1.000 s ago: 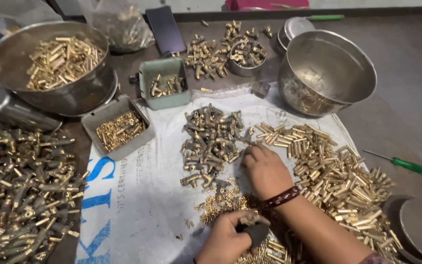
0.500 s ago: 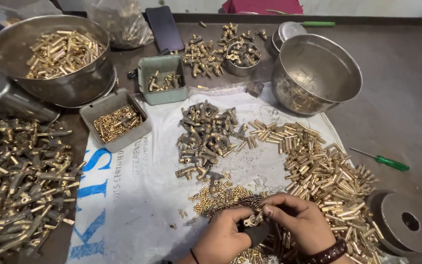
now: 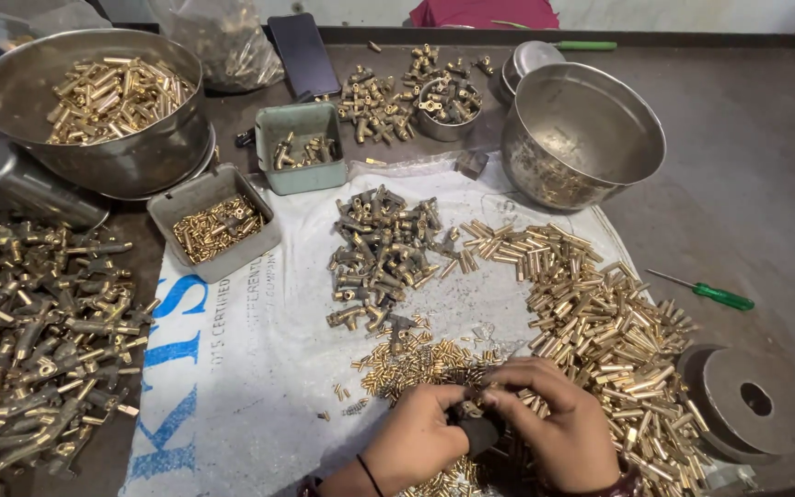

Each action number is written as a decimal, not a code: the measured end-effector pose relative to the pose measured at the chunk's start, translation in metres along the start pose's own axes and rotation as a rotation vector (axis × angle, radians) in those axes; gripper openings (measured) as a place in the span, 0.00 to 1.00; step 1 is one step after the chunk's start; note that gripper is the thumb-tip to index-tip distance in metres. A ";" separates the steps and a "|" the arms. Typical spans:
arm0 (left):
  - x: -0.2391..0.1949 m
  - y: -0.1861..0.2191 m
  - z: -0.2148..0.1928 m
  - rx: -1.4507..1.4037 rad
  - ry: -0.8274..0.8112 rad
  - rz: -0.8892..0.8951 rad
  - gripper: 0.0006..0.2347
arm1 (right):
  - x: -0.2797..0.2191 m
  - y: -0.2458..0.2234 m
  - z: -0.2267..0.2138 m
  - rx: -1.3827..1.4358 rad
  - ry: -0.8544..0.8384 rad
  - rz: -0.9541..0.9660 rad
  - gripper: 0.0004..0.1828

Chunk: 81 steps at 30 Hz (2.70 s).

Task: Assembling and sorting small brass metal components at a workbench.

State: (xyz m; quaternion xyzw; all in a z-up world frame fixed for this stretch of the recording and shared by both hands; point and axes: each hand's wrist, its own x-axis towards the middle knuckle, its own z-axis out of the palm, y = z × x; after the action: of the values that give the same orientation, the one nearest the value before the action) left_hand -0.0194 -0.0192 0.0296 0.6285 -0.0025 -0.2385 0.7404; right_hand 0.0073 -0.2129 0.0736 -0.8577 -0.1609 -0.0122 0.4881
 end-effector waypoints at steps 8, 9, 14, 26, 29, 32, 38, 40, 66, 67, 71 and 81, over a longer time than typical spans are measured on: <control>0.003 -0.020 0.001 -0.153 -0.117 -0.036 0.03 | -0.003 0.008 -0.002 0.221 -0.117 0.313 0.08; 0.003 -0.020 0.002 -0.173 -0.124 -0.034 0.04 | -0.004 0.007 -0.001 0.202 -0.125 0.185 0.08; -0.001 -0.005 0.005 -0.178 -0.175 -0.053 0.07 | -0.007 0.051 -0.001 0.625 -0.250 0.410 0.08; 0.005 0.012 -0.017 -0.351 0.141 -0.159 0.15 | 0.069 0.039 -0.004 -0.344 -0.197 -0.089 0.11; 0.008 0.013 -0.020 -0.386 0.210 -0.162 0.16 | 0.073 0.041 0.011 -0.587 -0.191 -0.301 0.09; 0.009 0.011 -0.021 -0.427 0.245 -0.191 0.16 | 0.068 0.044 0.022 -0.641 -0.118 -0.335 0.08; 0.008 0.013 -0.017 -0.439 0.234 -0.212 0.19 | 0.034 0.013 0.017 -0.294 -0.068 0.041 0.12; 0.012 0.008 -0.015 -0.452 0.227 -0.220 0.19 | 0.016 0.001 0.018 -0.215 -0.076 -0.090 0.10; 0.026 -0.063 0.004 -0.044 -0.305 -0.028 0.14 | 0.102 -0.032 0.069 -0.533 -0.379 0.076 0.23; 0.027 -0.060 0.005 -0.045 -0.303 -0.029 0.14 | 0.103 -0.031 0.075 -0.532 -0.381 0.076 0.23; 0.022 -0.049 0.006 -0.199 -0.208 0.101 0.11 | 0.106 0.010 0.077 -0.296 -0.291 0.243 0.18; 0.015 -0.007 0.012 -0.442 0.191 -0.064 0.06 | 0.092 0.051 0.009 0.407 -0.306 0.210 0.16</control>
State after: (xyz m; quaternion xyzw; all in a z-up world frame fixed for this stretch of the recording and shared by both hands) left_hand -0.0116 -0.0366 0.0214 0.4704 0.1395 -0.1960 0.8490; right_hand 0.1078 -0.2054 0.0433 -0.7458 -0.1420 0.2007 0.6191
